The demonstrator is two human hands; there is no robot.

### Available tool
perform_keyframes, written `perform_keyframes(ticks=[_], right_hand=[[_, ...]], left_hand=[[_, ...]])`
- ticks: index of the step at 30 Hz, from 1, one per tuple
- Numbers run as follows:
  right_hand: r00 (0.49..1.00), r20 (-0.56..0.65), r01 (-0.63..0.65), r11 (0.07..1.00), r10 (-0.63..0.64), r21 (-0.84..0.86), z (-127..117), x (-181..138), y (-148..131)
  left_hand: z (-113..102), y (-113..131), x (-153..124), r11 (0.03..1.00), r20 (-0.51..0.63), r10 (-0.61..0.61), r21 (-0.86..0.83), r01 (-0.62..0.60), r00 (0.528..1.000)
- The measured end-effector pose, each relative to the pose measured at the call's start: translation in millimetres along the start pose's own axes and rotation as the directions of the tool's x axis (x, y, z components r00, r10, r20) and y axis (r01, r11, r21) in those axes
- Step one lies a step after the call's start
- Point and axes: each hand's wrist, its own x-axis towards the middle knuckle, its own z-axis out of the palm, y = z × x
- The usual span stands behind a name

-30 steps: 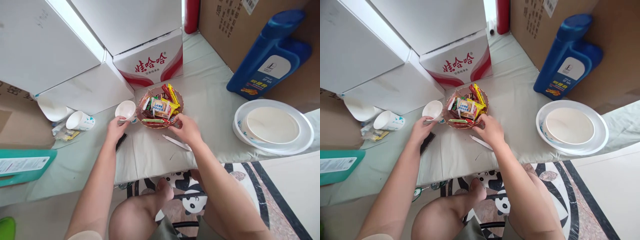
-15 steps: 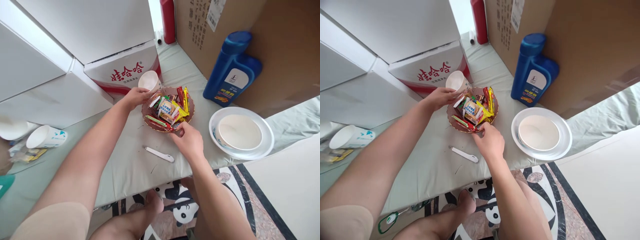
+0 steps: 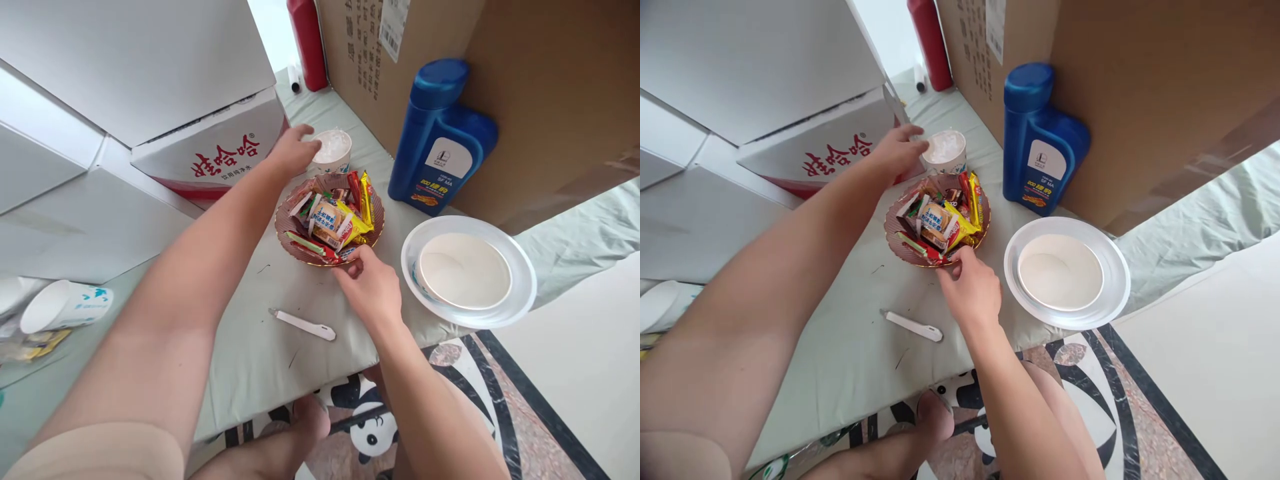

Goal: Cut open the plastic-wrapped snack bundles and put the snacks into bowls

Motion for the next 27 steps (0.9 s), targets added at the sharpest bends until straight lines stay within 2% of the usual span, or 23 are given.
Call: perform_keyframes(ticks=[1,3,4,6,9,10,11,12,15,17,18,20,22,24,27], right_hand=[[1.0,-0.013,0.0,1.0,0.0,0.009,1.1,3.1,1.4],[0.996,-0.085,0.033,0.999,-0.031,0.024,4.6,9.4,4.8],[0.989,-0.139,0.063,0.997,-0.057,0.034,7.9,11.7,6.6],[0.963,-0.24,0.138,0.988,-0.12,0.062,18.9,12.2,9.2],[0.941,-0.277,0.231,0.967,-0.193,0.112,47.3,-1.0,10.1],[0.942,-0.242,0.265,0.957,-0.231,0.116,59.0,-7.7,9.6],[0.941,-0.192,0.304,0.946,-0.279,0.113,70.8,-14.2,8.8],[0.934,-0.139,0.344,0.933,-0.329,0.103,82.2,-19.5,7.5],[0.911,-0.061,0.412,0.909,-0.409,0.062,106.7,-21.2,0.8],[0.926,-0.069,0.373,0.928,-0.372,0.01,111.7,-10.7,-5.5],[0.934,-0.069,0.348,0.937,-0.35,-0.028,111.1,-3.7,-8.8],[0.946,-0.065,0.311,0.944,-0.319,-0.107,106.0,10.8,-14.9],[0.95,-0.076,0.288,0.944,-0.303,-0.164,98.8,24.1,-20.0],[0.951,-0.098,0.268,0.94,-0.293,-0.209,91.2,37.6,-24.9],[0.954,-0.12,0.232,0.93,-0.274,-0.284,79.3,63.5,-34.6]], left_hand=[[-14.9,9.1,-16.0,0.999,-0.035,-0.013,0.042,0.015,0.999],[-50.6,30.4,-71.2,0.999,-0.08,0.024,0.037,-0.021,0.997],[-68.6,41.1,-109.0,1.0,-0.02,0.008,-0.013,-0.009,1.0],[-98.9,57.9,-196.6,0.984,0.088,-0.085,-0.151,0.098,0.992],[-120.6,62.6,-322.0,0.863,0.313,-0.293,-0.32,0.391,0.903],[-121.7,59.0,-354.4,0.804,0.376,-0.329,-0.369,0.465,0.867],[-120.9,53.8,-380.3,0.737,0.386,-0.384,-0.419,0.53,0.839],[-119.1,47.6,-399.9,0.681,0.452,-0.41,-0.426,0.595,0.793],[-115.8,27.6,-426.7,0.573,0.557,-0.431,-0.439,0.692,0.71],[-121.1,14.6,-426.6,0.443,0.586,-0.418,-0.535,0.719,0.694],[-126.0,8.4,-423.5,0.352,0.587,-0.402,-0.61,0.71,0.703],[-138.3,-2.8,-413.7,0.163,0.543,-0.378,-0.758,0.631,0.75],[-150.5,-11.4,-402.0,0.029,0.471,-0.39,-0.853,0.522,0.791],[-160.0,-16.5,-392.0,-0.032,0.409,-0.415,-0.899,0.436,0.813],[-167.0,-19.0,-384.6,-0.099,0.392,-0.401,-0.917,0.386,0.828]])
